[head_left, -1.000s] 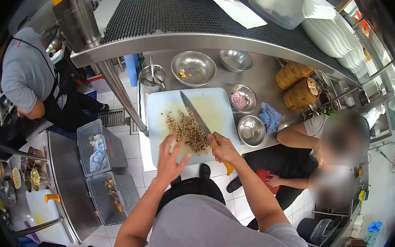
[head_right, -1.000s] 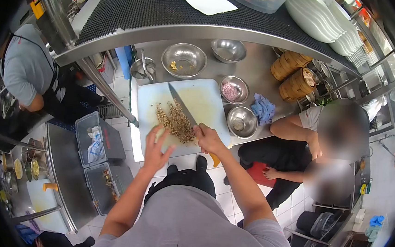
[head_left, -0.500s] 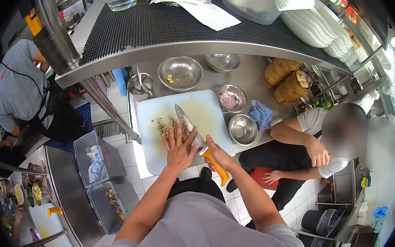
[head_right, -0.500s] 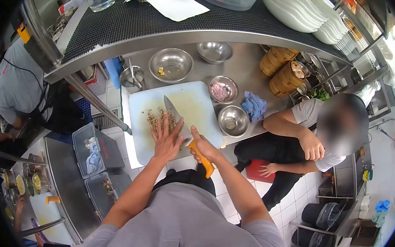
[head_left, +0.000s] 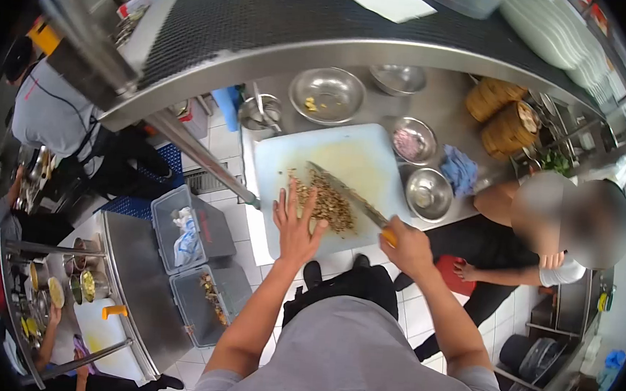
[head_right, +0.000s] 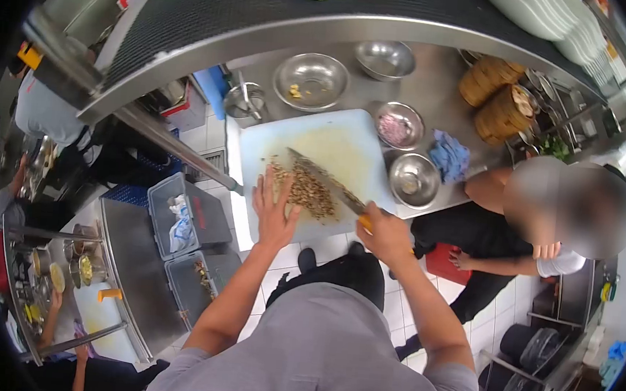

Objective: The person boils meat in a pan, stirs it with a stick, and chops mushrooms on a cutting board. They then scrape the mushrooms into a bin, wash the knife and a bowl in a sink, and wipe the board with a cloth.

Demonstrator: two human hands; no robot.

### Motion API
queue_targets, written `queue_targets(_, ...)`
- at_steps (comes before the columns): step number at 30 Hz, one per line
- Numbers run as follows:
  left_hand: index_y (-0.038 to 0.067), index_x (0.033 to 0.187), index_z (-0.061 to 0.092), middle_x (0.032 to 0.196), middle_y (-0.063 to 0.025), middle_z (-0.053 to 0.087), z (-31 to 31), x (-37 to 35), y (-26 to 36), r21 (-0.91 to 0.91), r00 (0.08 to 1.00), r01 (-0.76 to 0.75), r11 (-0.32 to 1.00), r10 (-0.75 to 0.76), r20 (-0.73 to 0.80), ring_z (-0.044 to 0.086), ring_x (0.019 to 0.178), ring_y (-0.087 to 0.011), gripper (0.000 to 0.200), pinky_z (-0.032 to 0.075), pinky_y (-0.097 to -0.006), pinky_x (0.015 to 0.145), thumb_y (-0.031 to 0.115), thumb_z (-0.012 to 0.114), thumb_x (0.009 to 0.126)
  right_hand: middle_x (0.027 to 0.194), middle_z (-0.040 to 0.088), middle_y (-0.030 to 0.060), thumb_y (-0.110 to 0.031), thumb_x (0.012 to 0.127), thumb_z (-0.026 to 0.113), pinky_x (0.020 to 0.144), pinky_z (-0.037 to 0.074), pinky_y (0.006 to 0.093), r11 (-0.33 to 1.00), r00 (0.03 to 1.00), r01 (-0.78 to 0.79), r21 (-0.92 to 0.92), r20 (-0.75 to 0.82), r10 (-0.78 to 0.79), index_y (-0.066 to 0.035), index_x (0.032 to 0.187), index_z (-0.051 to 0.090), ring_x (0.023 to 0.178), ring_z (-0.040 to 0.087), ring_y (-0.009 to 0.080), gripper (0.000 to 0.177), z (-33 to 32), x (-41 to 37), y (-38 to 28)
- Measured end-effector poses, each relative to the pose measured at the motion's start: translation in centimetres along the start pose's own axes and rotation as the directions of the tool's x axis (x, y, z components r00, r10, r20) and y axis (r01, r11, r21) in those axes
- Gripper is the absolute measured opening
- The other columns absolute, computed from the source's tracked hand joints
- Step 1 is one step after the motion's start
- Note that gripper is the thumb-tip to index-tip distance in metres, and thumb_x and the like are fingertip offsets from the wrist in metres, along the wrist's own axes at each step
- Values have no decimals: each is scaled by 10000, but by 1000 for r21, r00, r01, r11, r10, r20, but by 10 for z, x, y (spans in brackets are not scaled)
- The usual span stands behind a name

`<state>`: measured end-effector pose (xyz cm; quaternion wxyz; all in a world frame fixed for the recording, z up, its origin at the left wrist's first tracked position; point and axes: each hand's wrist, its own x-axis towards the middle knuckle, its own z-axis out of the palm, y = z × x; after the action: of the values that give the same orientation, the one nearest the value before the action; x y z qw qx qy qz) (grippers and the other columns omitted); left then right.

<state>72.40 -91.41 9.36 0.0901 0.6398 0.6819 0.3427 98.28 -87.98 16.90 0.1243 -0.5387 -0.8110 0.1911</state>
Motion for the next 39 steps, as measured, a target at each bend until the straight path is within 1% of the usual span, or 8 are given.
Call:
queue_targets(7, 270, 1404, 562, 1647, -145, 106, 18, -12, 66, 43, 949, -216, 975, 199, 246, 118, 1466, -472, 734, 58, -679, 1130, 747, 266, 930, 829, 691, 215, -261, 810, 731, 693, 546, 512, 999, 992, -40, 4, 116, 40, -65, 1078, 349, 771, 681, 435, 506, 34, 22, -18)
queue_targets(14, 325, 1422, 533, 1649, -130, 105, 43, -5, 69, 234, 974, -100, 967, 48, 220, 94, 1477, -458, 652, 14, -690, 1130, 702, 284, 953, 813, 692, 212, -303, 818, 720, 685, 539, 520, 997, 978, -59, -50, 196, 68, -83, 1102, 357, 778, 684, 432, 510, 9, 8, 20)
queue_targets(19, 318, 1421, 537, 1647, -129, 116, 50, 0, 43, 317, 986, -21, 948, -31, 161, 122, 1478, -441, 548, 2, -646, 1154, 596, 382, 976, 781, 685, 177, -291, 799, 733, 625, 536, 494, 990, 990, 69, -123, 134, -52, -93, 1110, 414, 701, 676, 396, 488, -28, -27, 75)
queue_targets(24, 198, 1335, 634, 1613, -140, 208, 40, 13, 12, 44, 999, 35, 998, -35, 1, 212, 1457, -394, 578, 132, -588, 1171, 583, 364, 999, 781, 667, 166, -220, 797, 701, 597, 527, 480, 981, 981, 191, 20, 44, -191, -90, 1064, 535, 674, 661, 382, 340, -36, -45, 117)
queue_targets(27, 88, 1246, 682, 1456, -176, 463, 30, 23, -6, -157, 984, 109, 982, -129, -121, 436, 1321, -377, 506, 324, -486, 1112, 446, 392, 1036, 774, 657, 182, -199, 812, 676, 607, 527, 487, 988, 989, 143, 59, -47, -140, -88, 1089, 565, 679, 661, 387, 319, -4, -38, 107)
queue_targets(30, 11, 1179, 690, 1196, -179, 651, 23, 32, -20, -317, 969, 209, 925, -239, -58, 602, 1103, -369, 437, 449, -416, 989, 323, 413, 1050, 795, 652, 194, -192, 863, 617, 639, 541, 498, 997, 997, 79, 4, -12, -79, -85, 1128, 580, 715, 672, 390, 288, 34, 4, 85)
queue_targets(34, -9, 1121, 690, 1053, -173, 698, 1, 39, -23, -246, 995, 100, 964, -104, -3, 659, 979, -347, 395, 491, -422, 895, 275, 425, 1048, 908, 654, 219, -169, 883, 576, 651, 571, 470, 992, 999, 41, -118, 20, -39, -97, 1189, 540, 746, 695, 375, 316, 71, 69, 43)
queue_targets(39, -31, 1204, 633, 1184, -198, 659, -5, 29, -33, -296, 973, 117, 948, -169, -156, 614, 1134, -334, 420, 446, -400, 998, 294, 414, 1053, 929, 640, 203, -177, 882, 571, 645, 583, 446, 962, 985, 134, -239, 142, -102, -108, 1179, 532, 764, 705, 353, 308, 76, 97, 15)
